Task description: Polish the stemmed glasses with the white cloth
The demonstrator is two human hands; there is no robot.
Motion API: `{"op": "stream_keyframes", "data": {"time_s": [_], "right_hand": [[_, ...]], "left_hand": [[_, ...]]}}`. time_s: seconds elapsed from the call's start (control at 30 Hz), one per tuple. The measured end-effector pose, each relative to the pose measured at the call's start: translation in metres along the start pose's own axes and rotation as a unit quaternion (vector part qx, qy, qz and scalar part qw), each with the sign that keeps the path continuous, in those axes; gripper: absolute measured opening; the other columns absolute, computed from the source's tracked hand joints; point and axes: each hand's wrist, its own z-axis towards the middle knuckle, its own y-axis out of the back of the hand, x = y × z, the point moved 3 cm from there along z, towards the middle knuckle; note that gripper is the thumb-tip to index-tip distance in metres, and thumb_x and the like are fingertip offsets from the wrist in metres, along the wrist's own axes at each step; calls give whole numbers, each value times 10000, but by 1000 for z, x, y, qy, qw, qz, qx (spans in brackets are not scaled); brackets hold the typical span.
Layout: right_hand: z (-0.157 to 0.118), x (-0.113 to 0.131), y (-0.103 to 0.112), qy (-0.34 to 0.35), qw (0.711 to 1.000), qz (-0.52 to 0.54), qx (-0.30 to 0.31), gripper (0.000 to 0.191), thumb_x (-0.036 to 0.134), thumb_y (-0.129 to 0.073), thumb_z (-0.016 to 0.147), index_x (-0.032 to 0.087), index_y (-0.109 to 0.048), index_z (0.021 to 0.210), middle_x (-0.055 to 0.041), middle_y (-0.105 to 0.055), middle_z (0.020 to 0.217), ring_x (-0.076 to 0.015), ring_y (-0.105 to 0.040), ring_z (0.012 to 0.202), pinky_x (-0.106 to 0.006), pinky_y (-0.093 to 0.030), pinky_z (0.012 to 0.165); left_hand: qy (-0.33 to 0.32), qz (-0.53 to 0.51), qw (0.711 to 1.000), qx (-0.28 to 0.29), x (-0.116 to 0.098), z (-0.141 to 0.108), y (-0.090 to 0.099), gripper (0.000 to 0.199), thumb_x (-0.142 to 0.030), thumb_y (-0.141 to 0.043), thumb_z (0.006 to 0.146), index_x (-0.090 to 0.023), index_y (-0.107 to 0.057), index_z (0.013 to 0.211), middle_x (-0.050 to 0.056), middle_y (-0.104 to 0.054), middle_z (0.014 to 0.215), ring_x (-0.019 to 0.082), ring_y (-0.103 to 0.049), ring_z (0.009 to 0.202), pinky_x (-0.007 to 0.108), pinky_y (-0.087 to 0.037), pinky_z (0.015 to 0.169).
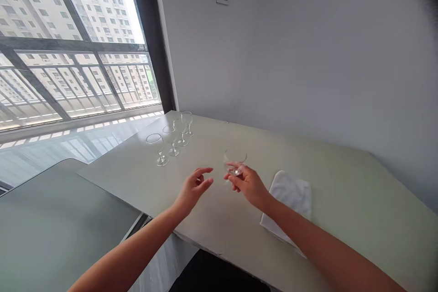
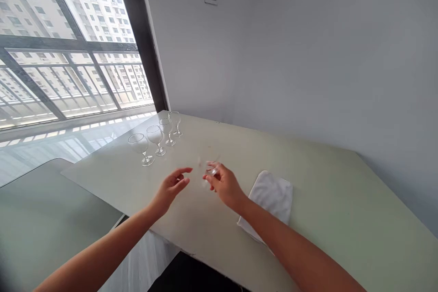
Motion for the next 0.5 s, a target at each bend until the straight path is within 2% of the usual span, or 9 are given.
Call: {"op": "stream_keyframes", "data": {"time_s": [0.03, 0.1, 0.17, 0.23, 0.3, 0.37, 0.43, 0.5], "right_hand": [[0, 1, -14, 11, 1000, -10, 12, 384, 323, -530, 769, 218, -504, 1137, -25, -623, 836, -101, -505, 548, -265, -435, 529], [1, 0, -32, 31, 999, -20, 14, 354, 295, -494, 792, 238, -492, 1141, -8, -613, 793, -111, -501, 571, -276, -444, 556], [4, -2, -40, 34, 999, -14, 8, 370, 257, -459, 803, 252, -452, 1173, -7, -613, 817, -113, -498, 577, -282, -449, 555], [7, -5, -41, 28, 999, -12, 14, 425, 231, -437, 805, 273, -397, 1226, -27, -609, 956, -115, -520, 607, -287, -460, 561], [8, -5, -36, 27, 999, -22, 24, 497, 222, -450, 793, 296, -348, 1274, -51, -553, 1124, -117, -552, 656, -294, -473, 581], [5, -3, -23, 26, 999, -34, 23, 519, 230, -470, 780, 288, -346, 1281, -73, -511, 1185, -118, -571, 680, -296, -480, 591], [0, -1, -5, 20, 999, -35, 8, 480, 243, -477, 769, 249, -392, 1242, -83, -534, 1129, -114, -575, 663, -289, -478, 578], [-8, 1, 17, 17, 999, -33, -17, 397, 257, -474, 765, 213, -463, 1159, -75, -574, 1026, -116, -574, 649, -282, -471, 562]], "left_hand": [[-1, -30, 999, 34, -4, 0, -11, 381, -420, -606, 713, -196, -608, 1021, -1, -510, 730, 94, -440, 603, 235, -371, 591], [-1, -91, 994, 66, -8, 3, -26, 417, -409, -639, 687, -184, -606, 1037, 23, -562, 789, 112, -501, 643, 259, -406, 634], [9, -128, 989, 68, -8, 9, -32, 448, -391, -674, 651, -167, -609, 1034, 37, -588, 807, 119, -528, 628, 278, -428, 636], [17, -131, 990, 57, -3, 18, -32, 439, -382, -686, 634, -159, -624, 1007, 40, -601, 803, 109, -522, 585, 276, -430, 603], [14, -116, 993, 21, 6, 34, -25, 409, -384, -689, 624, -158, -643, 962, 39, -608, 801, 107, -524, 596, 263, -423, 594], [15, -101, 994, -48, 16, 56, -11, 401, -386, -697, 604, -161, -651, 932, 32, -612, 775, 116, -537, 650, 249, -415, 612], [18, -99, 988, -116, 27, 80, 7, 404, -384, -709, 571, -154, -653, 899, 29, -610, 752, 117, -538, 674, 240, -410, 616], [17, -98, 983, -154, 35, 104, 25, 410, -382, -714, 539, -146, -649, 867, 21, -595, 723, 109, -525, 651, 240, -409, 602]]}}
